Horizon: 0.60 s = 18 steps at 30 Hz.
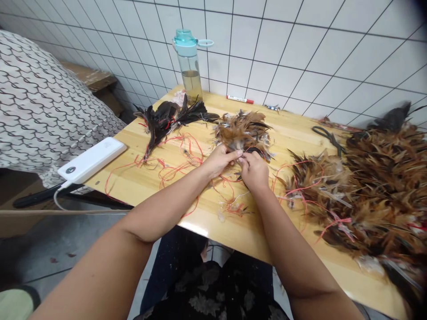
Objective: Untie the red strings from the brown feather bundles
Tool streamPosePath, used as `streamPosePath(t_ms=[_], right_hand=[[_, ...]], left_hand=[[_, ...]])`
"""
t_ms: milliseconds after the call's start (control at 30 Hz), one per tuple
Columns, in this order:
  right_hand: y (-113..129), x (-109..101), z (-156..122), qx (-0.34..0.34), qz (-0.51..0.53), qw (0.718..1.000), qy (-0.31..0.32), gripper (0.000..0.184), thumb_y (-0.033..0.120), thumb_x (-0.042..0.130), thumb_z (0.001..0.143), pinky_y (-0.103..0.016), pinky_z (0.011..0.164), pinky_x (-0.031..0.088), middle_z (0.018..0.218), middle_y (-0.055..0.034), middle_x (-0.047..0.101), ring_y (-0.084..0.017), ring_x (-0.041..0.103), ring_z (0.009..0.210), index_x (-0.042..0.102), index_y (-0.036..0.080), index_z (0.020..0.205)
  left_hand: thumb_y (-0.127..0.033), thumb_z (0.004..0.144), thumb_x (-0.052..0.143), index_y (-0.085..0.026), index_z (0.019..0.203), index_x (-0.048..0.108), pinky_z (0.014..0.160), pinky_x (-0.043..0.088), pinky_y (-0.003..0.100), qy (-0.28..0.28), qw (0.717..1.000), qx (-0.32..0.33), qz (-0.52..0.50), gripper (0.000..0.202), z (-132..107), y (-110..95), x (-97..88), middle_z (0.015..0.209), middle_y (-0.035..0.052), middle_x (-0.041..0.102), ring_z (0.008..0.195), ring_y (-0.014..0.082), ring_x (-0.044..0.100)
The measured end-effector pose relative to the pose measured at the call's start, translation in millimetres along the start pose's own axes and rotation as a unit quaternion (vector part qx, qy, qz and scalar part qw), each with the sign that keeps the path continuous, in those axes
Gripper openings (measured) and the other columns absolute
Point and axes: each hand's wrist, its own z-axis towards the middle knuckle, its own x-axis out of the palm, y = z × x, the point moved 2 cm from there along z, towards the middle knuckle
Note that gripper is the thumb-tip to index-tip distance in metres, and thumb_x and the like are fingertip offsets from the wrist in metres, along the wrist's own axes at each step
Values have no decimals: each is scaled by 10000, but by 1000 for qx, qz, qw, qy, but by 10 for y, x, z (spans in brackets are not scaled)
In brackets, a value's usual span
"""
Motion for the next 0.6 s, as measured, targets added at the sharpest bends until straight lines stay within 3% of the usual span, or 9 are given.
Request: streamPosePath(t_ms=[133,300,400,600], right_hand=[[-108,66,66,15,165,986,11,230,305,551,835,-287,673,420,816,-59,610,-162,530,695,696,158,936],[-186,94,93,65,328,942,18,223,385,583,793,-294,708,435,762,-28,614,-153,545,708,680,185,807],[-192,90,93,74,363,929,17,217,398,597,775,-295,737,433,756,-19,612,-150,547,733,663,192,768],[-170,87,85,60,346,936,19,211,398,578,790,-291,723,425,717,-9,581,-146,519,711,641,204,734]], left_hand=[[-216,662,806,-88,662,581,469,349,160,-10,995,-18,-93,259,19,-51,-29,579,-10,562,513,45,492],[-153,720,752,-83,689,593,478,391,150,2,986,-62,-153,176,39,-40,-56,601,1,575,534,49,521],[-147,729,746,-80,712,605,490,409,148,18,984,-79,-159,156,32,-23,-47,620,6,590,533,44,525],[-133,724,750,-81,719,604,507,418,146,25,986,-79,-147,155,3,-13,-15,634,5,591,557,46,543]])
